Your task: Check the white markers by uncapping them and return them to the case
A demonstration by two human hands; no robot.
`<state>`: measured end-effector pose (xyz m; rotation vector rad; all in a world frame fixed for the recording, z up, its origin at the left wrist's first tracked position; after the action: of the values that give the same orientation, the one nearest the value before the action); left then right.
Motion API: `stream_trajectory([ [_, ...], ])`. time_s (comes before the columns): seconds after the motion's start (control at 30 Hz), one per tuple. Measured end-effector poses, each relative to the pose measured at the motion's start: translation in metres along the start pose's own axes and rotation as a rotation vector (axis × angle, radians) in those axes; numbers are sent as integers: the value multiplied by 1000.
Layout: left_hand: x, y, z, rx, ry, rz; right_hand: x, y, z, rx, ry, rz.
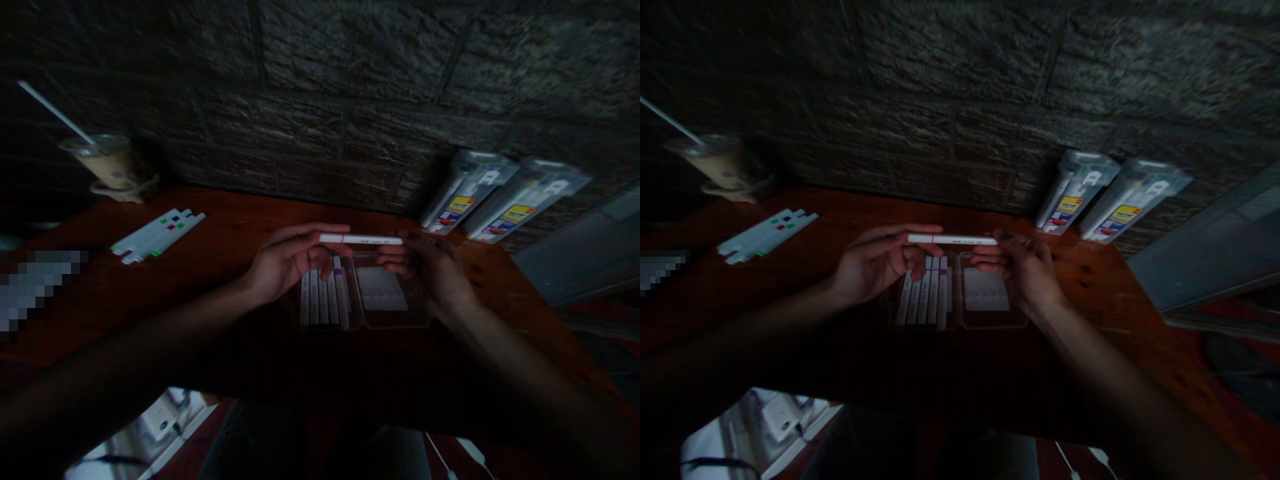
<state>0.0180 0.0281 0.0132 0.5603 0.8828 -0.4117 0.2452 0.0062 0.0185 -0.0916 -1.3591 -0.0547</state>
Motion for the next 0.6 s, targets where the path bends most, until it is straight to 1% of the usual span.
stream_trajectory([
  [0.13, -1, -1, 2, 16, 7, 12, -1, 0, 1, -20, 45, 58],
  [0.3, -1, -1, 4, -2, 30, 10, -2, 1, 1, -30, 65, 103],
  [0.5, -1, 0, 4, -85, 82, 0, -2, 2, 1, -11, 4, 62],
  [0.6, 0, 1, 3, -131, 109, -16, -3, 2, 0, -24, 4, 59],
])
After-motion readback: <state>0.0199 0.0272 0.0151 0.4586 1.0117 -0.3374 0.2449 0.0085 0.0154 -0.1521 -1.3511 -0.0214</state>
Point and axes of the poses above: each hand's wrist, its own y-axis towards the middle knuckle, its own z-axis out of the palm, x = y × z, the point moved 2 cm from there along y, towards the middle knuckle, and after that the axes turned 7 degrees about -y, right-handed, at the moved point
